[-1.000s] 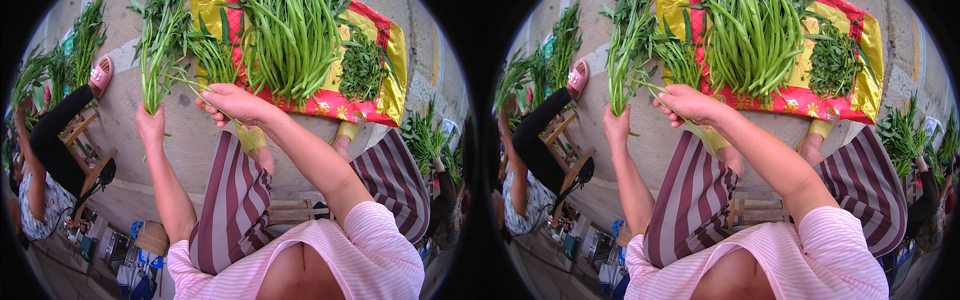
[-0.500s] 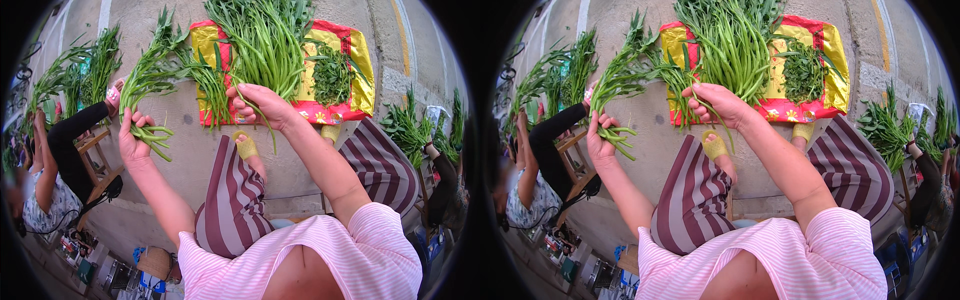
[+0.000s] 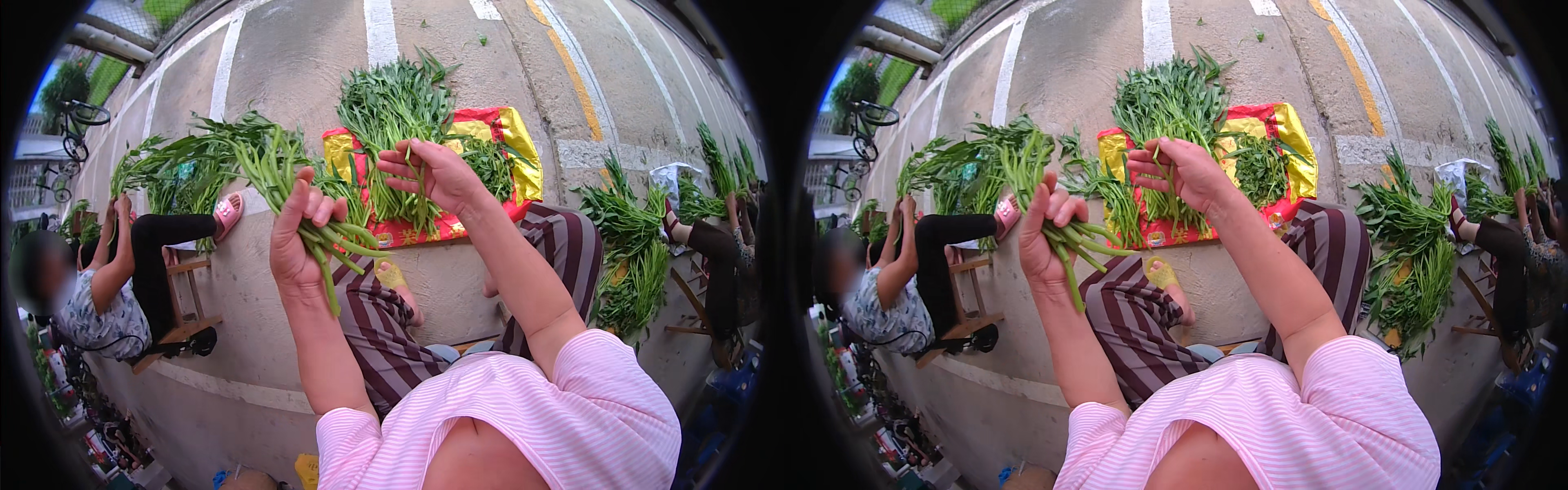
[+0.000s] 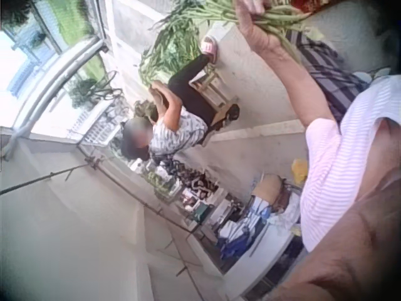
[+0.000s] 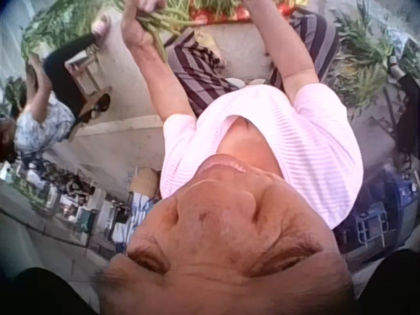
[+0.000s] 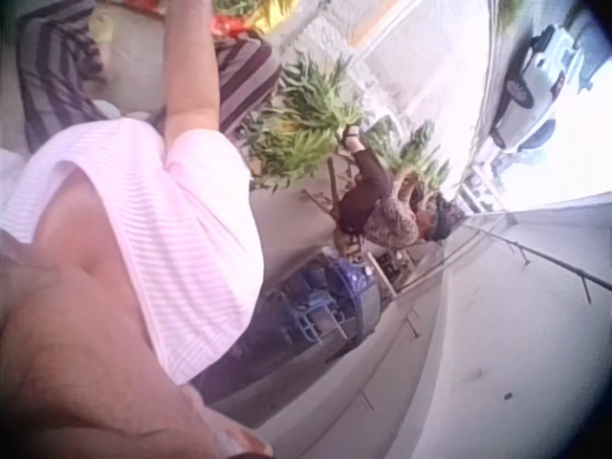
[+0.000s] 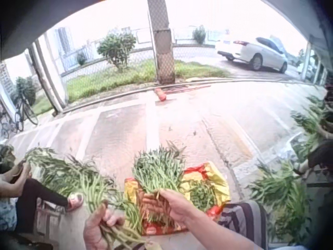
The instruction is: The person is sorting bunches of green leafy vegetables by hand, snapping off the lower stems and placing the prepared greens onto a yellow and red mat on the pavement.
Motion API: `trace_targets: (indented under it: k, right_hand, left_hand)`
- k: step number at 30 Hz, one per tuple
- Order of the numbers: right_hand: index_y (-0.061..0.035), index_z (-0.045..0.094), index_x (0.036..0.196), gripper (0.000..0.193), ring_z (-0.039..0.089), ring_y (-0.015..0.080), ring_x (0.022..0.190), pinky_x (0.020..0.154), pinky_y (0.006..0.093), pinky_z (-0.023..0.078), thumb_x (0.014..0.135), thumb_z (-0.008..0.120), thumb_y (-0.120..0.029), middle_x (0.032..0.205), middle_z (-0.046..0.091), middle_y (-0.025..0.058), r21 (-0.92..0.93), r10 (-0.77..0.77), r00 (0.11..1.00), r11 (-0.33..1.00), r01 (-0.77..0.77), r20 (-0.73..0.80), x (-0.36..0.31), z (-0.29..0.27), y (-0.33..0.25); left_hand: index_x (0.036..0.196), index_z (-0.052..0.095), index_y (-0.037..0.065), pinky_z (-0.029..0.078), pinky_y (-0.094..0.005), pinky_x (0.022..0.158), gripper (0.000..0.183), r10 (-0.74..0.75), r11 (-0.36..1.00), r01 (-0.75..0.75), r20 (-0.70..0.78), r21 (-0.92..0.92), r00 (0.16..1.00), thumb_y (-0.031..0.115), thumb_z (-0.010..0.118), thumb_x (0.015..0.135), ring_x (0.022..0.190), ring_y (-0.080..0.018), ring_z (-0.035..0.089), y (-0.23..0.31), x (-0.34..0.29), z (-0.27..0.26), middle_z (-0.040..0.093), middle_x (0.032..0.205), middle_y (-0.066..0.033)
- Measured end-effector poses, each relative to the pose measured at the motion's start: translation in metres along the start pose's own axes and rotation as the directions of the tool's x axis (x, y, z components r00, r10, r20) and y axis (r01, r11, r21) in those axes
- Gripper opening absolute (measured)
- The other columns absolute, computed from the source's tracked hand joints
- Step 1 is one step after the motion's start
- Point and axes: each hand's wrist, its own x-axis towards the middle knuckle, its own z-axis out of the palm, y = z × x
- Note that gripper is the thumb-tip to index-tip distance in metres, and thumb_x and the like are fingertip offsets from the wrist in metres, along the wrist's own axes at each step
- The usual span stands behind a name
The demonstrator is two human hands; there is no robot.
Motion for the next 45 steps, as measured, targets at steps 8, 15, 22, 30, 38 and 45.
trace_targets:
  k: [8, 15, 22, 30, 38, 45]
  right_hand:
    - [-0.0057, 0.055, 0.111, 0.025, 0.055, 0.0175, 0.111, 0.082, 0.039, 0.055, 0.099, 0.046, -0.025, 0.115, 0.057, 0.0049, -0.284, -0.091, 0.98, 0.958, 0.039, -0.175, -0.09, 0.03, -0.019]
    - [-0.0081, 0.063, 0.105, 0.024, 0.048, 0.0155, 0.09, 0.072, 0.0362, 0.047, 0.094, 0.05, -0.025, 0.107, 0.053, 0.0071, -0.351, -0.165, 0.936, 0.935, 0.048, -0.311, -0.139, 0.031, 0.01]
    - [-0.0072, 0.061, 0.11, 0.026, 0.054, 0.0172, 0.09, 0.075, 0.0346, 0.049, 0.097, 0.047, -0.026, 0.103, 0.057, 0.0059, -0.405, -0.133, 0.938, 0.914, -0.009, -0.32, -0.18, 0.037, 0.019]
    - [-0.0064, 0.06, 0.114, 0.03, 0.056, 0.0167, 0.105, 0.088, 0.0378, 0.05, 0.099, 0.047, -0.029, 0.108, 0.059, 0.0055, -0.326, -0.012, 0.997, 0.945, -0.014, -0.079, -0.207, 0.01, 0.006]
    - [-0.0042, 0.061, 0.111, 0.025, 0.066, 0.0171, 0.097, 0.085, 0.0339, 0.055, 0.095, 0.057, -0.023, 0.104, 0.065, 0.0066, -0.352, -0.012, 0.996, 0.936, -0.021, -0.092, -0.22, -0.005, 0.007]
    - [-0.0085, 0.059, 0.114, 0.024, 0.065, 0.0152, 0.096, 0.082, 0.0318, 0.056, 0.093, 0.062, -0.018, 0.105, 0.066, 0.0051, -0.035, -0.214, 0.977, 0.976, 0.214, -0.001, -0.226, -0.005, 0.001]
  left_hand:
    - [0.096, 0.064, 0.004, 0.056, -0.0267, 0.065, 0.01, 0.189, 0.886, -0.075, -0.207, 0.458, 0.96, 0.006, 0.068, 0.087, 0.063, -0.0085, 0.058, -0.121, -0.037, 0.006, 0.063, 0.079, -0.0002]
    - [0.109, 0.065, 0.003, 0.052, -0.0235, 0.067, 0.025, 0.287, 0.842, -0.197, -0.107, 0.502, 0.952, 0.005, 0.071, 0.085, 0.073, -0.0091, 0.061, -0.178, -0.091, 0.021, 0.068, 0.089, -0.0018]
    - [0.099, 0.066, 0.002, 0.05, -0.0247, 0.064, 0.018, 0.278, 0.744, -0.126, -0.132, 0.656, 0.951, 0.006, 0.073, 0.082, 0.072, -0.0109, 0.061, -0.19, -0.119, 0.02, 0.068, 0.091, -0.0043]
    - [0.096, 0.061, 0.007, 0.059, -0.0356, 0.066, 0.012, -0.032, 0.946, 0.068, -0.119, 0.318, 0.992, 0.002, 0.065, 0.086, 0.076, -0.0213, 0.069, -0.164, -0.135, 0.018, 0.068, 0.086, -0.0088]
    - [0.1, 0.062, 0.006, 0.054, -0.0245, 0.053, 0.012, -0.015, 0.927, 0.07, -0.149, 0.37, 0.989, 0.006, 0.064, 0.088, 0.065, -0.0125, 0.064, -0.137, -0.147, 0.031, 0.067, 0.085, -0.0082]
    - [0.102, 0.061, 0.005, 0.048, -0.0224, 0.049, 0.013, 0.058, 0.928, -0.03, -0.065, 0.37, 0.996, 0.006, 0.063, 0.089, 0.063, -0.0103, 0.058, -0.113, -0.14, 0.046, 0.065, 0.087, -0.0082]
